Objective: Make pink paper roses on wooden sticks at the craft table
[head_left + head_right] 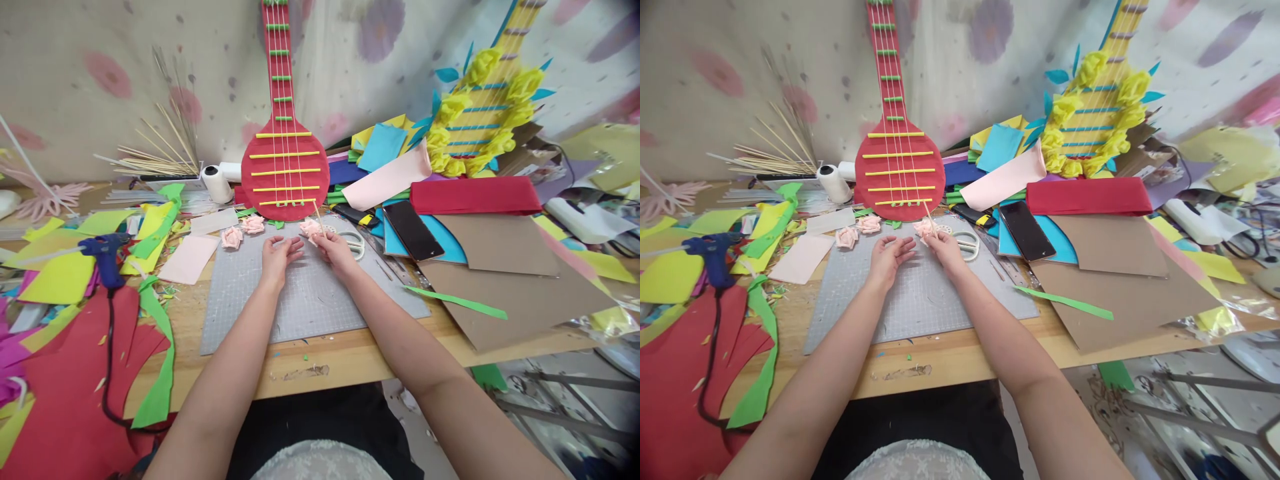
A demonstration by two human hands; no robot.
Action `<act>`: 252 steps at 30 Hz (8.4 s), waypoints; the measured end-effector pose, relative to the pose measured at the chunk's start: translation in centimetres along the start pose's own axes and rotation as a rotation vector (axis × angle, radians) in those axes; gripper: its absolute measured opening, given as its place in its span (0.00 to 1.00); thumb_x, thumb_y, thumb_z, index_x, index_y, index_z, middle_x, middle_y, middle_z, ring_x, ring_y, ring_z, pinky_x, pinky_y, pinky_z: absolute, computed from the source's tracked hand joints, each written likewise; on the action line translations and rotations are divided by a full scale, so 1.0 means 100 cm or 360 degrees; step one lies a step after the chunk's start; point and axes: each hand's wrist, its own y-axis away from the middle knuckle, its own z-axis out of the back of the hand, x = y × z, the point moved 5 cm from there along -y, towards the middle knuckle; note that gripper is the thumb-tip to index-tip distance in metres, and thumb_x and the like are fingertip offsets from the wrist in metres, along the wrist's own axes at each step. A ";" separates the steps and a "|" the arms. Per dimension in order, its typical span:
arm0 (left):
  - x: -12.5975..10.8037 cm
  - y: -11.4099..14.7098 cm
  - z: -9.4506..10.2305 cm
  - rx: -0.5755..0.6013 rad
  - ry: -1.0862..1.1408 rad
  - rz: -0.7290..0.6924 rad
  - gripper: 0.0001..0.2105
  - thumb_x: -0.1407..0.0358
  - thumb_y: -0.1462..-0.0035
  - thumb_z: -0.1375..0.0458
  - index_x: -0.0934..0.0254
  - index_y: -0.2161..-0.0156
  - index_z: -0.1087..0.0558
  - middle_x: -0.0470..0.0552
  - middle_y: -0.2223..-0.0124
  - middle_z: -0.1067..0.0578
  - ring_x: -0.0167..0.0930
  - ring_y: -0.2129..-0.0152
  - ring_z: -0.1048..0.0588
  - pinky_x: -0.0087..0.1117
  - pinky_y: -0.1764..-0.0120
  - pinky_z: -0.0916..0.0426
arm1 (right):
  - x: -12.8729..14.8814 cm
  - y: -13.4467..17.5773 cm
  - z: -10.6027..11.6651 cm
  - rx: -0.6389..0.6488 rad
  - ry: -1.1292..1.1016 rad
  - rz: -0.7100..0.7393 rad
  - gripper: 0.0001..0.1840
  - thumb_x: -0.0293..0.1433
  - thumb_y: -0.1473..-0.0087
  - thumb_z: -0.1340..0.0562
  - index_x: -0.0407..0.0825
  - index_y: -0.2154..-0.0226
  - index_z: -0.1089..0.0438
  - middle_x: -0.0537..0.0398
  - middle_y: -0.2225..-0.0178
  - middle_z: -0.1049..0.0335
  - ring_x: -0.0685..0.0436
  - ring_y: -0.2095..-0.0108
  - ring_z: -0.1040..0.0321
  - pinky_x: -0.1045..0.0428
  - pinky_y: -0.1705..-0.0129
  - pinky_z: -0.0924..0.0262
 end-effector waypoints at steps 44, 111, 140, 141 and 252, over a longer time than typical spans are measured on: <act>0.001 0.009 -0.005 -0.0148 -0.0021 -0.0042 0.10 0.67 0.52 0.43 0.64 0.66 0.41 0.47 0.74 0.28 0.28 0.74 0.25 0.31 0.69 0.29 | 0.011 0.016 -0.007 -0.0092 0.1416 0.0726 0.07 0.34 0.52 0.46 0.48 0.77 0.37 0.60 0.79 0.38 0.52 0.77 0.44 0.56 0.74 0.55; -0.008 -0.003 0.004 -0.0006 0.0283 -0.0040 0.18 0.77 0.53 0.43 0.67 0.54 0.34 0.47 0.74 0.24 0.26 0.74 0.24 0.35 0.56 0.31 | 0.014 0.019 -0.007 -0.0087 0.1640 0.0715 0.16 0.42 0.44 0.49 0.50 0.72 0.33 0.57 0.76 0.31 0.49 0.75 0.37 0.56 0.75 0.56; -0.009 0.000 0.012 -0.0381 0.0264 -0.0111 0.18 0.77 0.56 0.40 0.63 0.59 0.38 0.49 0.65 0.25 0.27 0.69 0.24 0.30 0.61 0.30 | 0.006 0.017 -0.016 0.0087 0.1435 0.0599 0.14 0.40 0.43 0.50 0.49 0.69 0.34 0.57 0.75 0.32 0.49 0.74 0.36 0.56 0.72 0.50; -0.009 0.000 0.012 -0.0371 0.0268 -0.0124 0.18 0.77 0.56 0.41 0.63 0.60 0.38 0.48 0.66 0.25 0.26 0.70 0.24 0.30 0.61 0.30 | 0.008 0.017 -0.015 0.0068 0.1410 0.0622 0.12 0.39 0.44 0.49 0.49 0.66 0.35 0.57 0.74 0.31 0.49 0.74 0.36 0.56 0.72 0.49; -0.008 -0.007 0.017 -0.0377 0.0301 0.0103 0.18 0.81 0.57 0.41 0.62 0.66 0.43 0.45 0.72 0.26 0.26 0.74 0.24 0.30 0.62 0.30 | 0.008 0.017 -0.008 0.0086 0.1103 0.0677 0.12 0.39 0.52 0.40 0.49 0.77 0.38 0.59 0.79 0.35 0.51 0.77 0.42 0.55 0.74 0.51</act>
